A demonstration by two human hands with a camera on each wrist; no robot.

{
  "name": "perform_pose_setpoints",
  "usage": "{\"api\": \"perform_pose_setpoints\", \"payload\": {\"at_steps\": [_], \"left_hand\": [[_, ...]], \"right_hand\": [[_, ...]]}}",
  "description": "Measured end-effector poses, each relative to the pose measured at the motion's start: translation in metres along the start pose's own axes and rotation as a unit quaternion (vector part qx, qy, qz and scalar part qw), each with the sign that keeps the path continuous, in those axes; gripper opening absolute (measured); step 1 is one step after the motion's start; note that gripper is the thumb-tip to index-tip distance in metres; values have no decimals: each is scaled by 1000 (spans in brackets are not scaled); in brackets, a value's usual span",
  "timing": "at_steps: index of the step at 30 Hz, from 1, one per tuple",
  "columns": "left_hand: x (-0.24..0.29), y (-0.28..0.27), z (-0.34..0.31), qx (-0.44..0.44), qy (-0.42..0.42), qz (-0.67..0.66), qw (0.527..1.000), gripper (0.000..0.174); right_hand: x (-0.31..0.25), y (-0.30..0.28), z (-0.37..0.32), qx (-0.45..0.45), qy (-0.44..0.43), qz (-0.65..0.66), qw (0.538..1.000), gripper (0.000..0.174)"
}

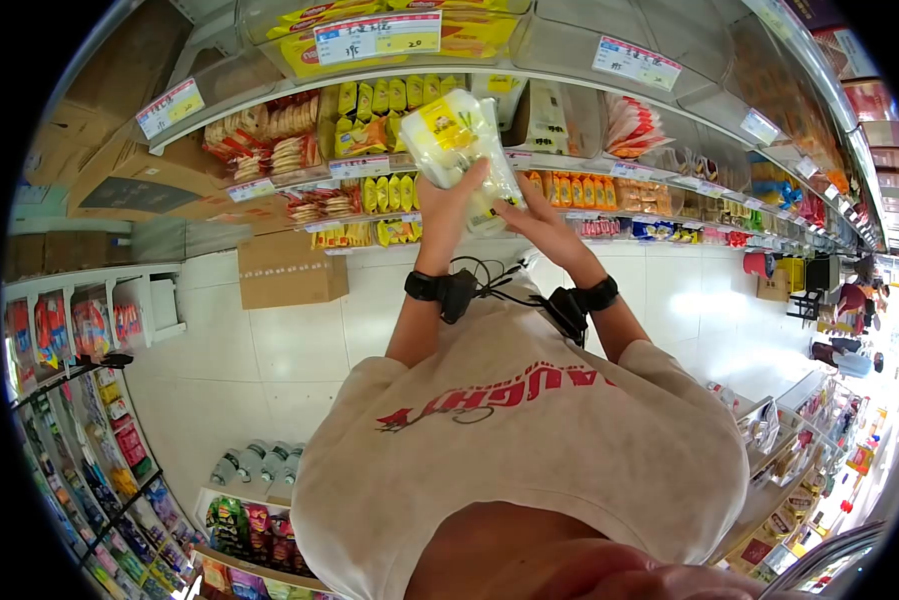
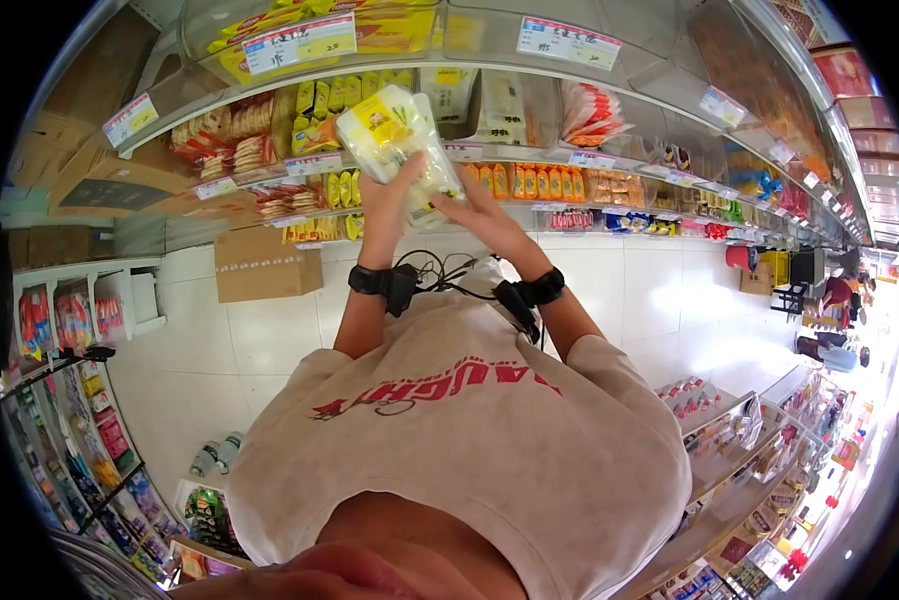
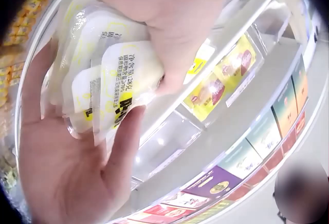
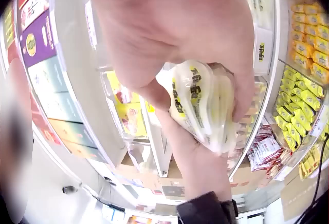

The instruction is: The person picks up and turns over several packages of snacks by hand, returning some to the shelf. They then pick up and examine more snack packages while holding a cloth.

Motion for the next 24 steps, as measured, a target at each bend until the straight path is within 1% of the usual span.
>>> {"api": "perform_pose_setpoints", "payload": {"at_steps": [1, 2, 3, 4, 5, 7, 9, 10, 11, 12, 13, 14, 15, 17, 19, 21, 22, 23, 24], "left_hand": [[0, 2, 1, 11, -17, -21, 1000, 46], [-4, 3, 2, 19, -5, -34, 999, 43], [-6, 7, 1, 11, -8, -44, 999, 44], [-8, 10, -2, 2, -11, -53, 999, 45], [-8, 13, -4, -6, -13, -61, 998, 46], [-4, 19, -6, -93, 2, -4, 996, 49], [-3, 23, -5, -161, 15, 60, 985, 53], [-5, 24, -2, -186, 22, 95, 978, 55], [-5, 24, 0, -211, 28, 130, 968, 57], [0, 26, 1, -239, 24, 154, 958, 55], [9, 29, 4, -266, 21, 177, 947, 53], [14, 33, 6, -294, 19, 201, 934, 51], [12, 36, 10, -317, 75, 220, 919, 48], [2, 39, 18, -360, 182, 252, 880, 42], [-1, 43, 27, -329, 202, 263, 884, 35], [-7, 47, 37, -295, 221, 268, 890, 29], [-17, 44, 47, -312, 225, 256, 886, 30], [-30, 41, 59, -294, 181, 221, 912, 34], [-39, 39, 69, -273, 136, 185, 934, 39]], "right_hand": [[0, 1, 2, 14, -78, -70, 994, 82], [4, 2, 7, 27, -156, -138, 978, 84], [3, 2, 9, 41, -233, -205, 950, 86], [2, 0, 11, 9, -253, -169, 953, 82], [4, -4, 10, -16, -210, -125, 969, 79], [0, -7, 0, -70, -122, -33, 989, 75], [8, -17, 7, -78, -166, -103, 978, 77], [12, -23, 11, -64, -200, -138, 968, 74], [15, -29, 16, -46, -233, -172, 956, 72], [17, -34, 18, -11, -274, -204, 940, 66], [18, -39, 22, 25, -315, -235, 919, 60], [22, -48, 30, 26, -379, -262, 887, 53], [29, -60, 40, 29, -441, -287, 850, 47], [27, -74, 56, 49, -513, -287, 808, 38], [13, -79, 71, 81, -537, -240, 804, 32], [4, -90, 93, 86, -538, -190, 817, 32], [2, -96, 108, 75, -527, -164, 830, 34], [2, -102, 121, 64, -516, -137, 843, 36], [-8, -105, 123, 92, -547, -168, 815, 32]]}}
Point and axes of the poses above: each hand's wrist, its own z-axis towards the middle knuckle, its own y-axis out of the palm, x = y × z, the point moved 2 cm from there along z, towards the middle knuckle, and after that the axes turned 8 degrees about y, right-handed, at the moved point
